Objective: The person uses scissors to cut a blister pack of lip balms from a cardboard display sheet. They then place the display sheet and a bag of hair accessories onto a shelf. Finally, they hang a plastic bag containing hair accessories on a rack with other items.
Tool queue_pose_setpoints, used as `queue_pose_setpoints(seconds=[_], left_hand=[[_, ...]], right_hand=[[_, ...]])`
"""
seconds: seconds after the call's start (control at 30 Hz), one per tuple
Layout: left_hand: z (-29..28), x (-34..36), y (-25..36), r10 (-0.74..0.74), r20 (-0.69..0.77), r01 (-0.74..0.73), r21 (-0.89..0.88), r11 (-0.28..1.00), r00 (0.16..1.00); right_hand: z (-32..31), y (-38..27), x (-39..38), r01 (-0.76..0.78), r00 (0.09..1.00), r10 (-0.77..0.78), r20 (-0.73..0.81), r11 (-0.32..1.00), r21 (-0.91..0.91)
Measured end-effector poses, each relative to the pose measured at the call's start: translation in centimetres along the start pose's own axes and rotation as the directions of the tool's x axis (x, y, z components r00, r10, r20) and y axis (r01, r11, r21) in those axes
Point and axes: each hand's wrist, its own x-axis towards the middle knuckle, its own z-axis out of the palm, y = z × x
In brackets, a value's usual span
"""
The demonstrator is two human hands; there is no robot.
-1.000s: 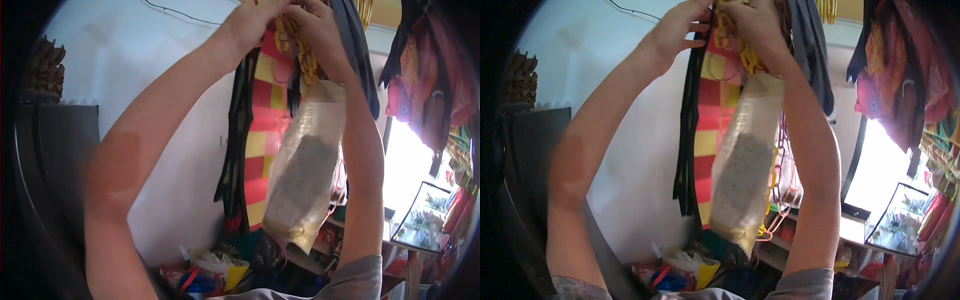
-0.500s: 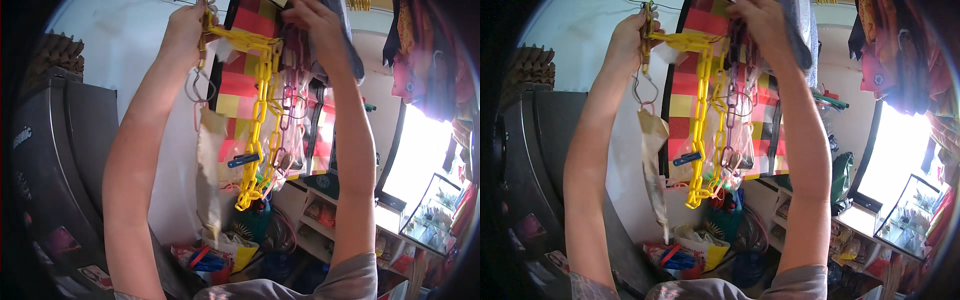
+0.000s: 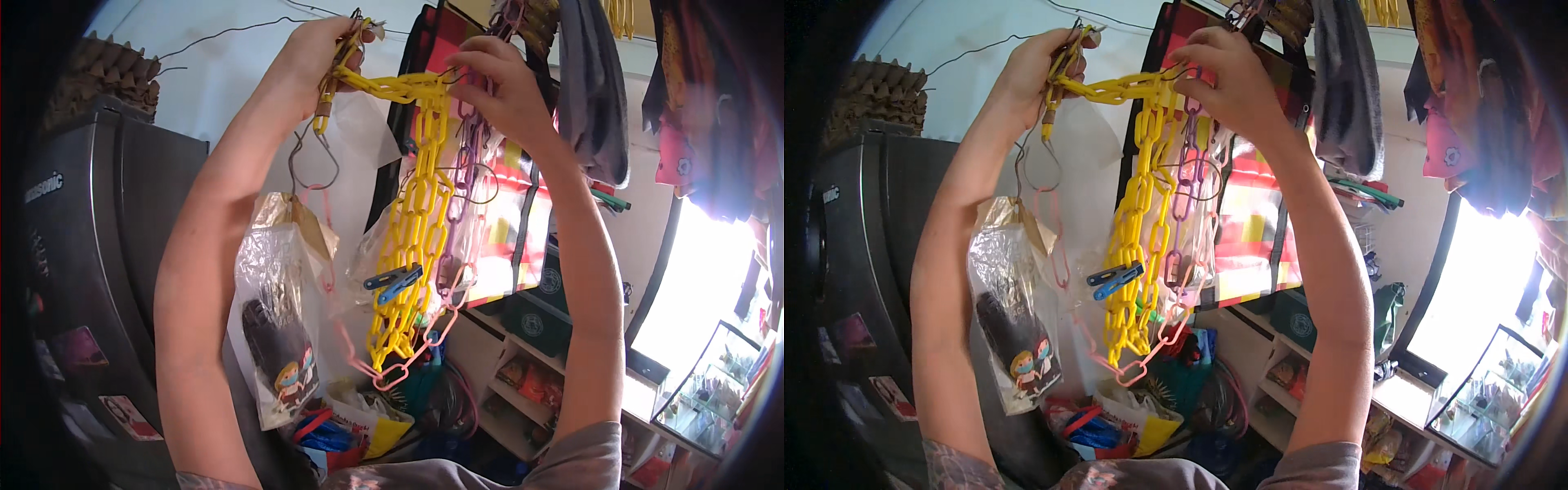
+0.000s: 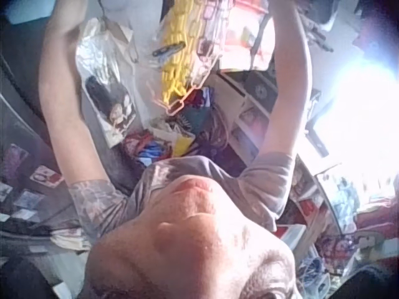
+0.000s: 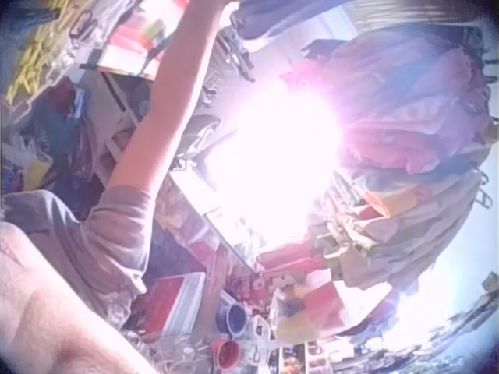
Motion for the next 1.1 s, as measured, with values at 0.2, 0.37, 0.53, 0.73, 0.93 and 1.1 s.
queue_pose_setpoints(seconds=[0.2,0.37,0.53,0.73,0.93,1.1], left_hand=[[0.5,0.6,-1.2,-0.258,0.107,0.262,-0.026,0.965,0.960],[3.0,0.0,-4.1,-0.206,0.296,0.151,0.197,0.969,0.933],[4.3,-0.2,-4.7,-0.206,0.329,0.195,0.067,0.979,0.922],[3.6,0.8,-4.6,-0.115,0.312,0.068,0.159,0.985,0.943],[2.1,2.9,-4.2,-0.064,0.245,0.000,0.255,0.967,0.967],[4.2,1.6,-4.5,0.132,0.200,-0.156,0.109,0.982,0.971]], right_hand=[[0.9,-0.2,0.5,-0.218,0.976,0.215,0.037,0.949,0.227],[-0.4,0.6,2.6,-0.227,0.929,0.178,0.326,0.966,0.121],[-2.3,1.1,4.5,-0.245,0.746,0.198,0.636,0.969,-0.014],[-2.9,3.6,4.5,-0.096,0.689,0.050,0.723,0.995,0.023],[-3.6,3.1,5.3,-0.294,0.673,0.174,0.719,0.955,0.044],[-2.0,3.9,4.2,-0.200,0.833,0.166,0.528,0.980,0.008]])
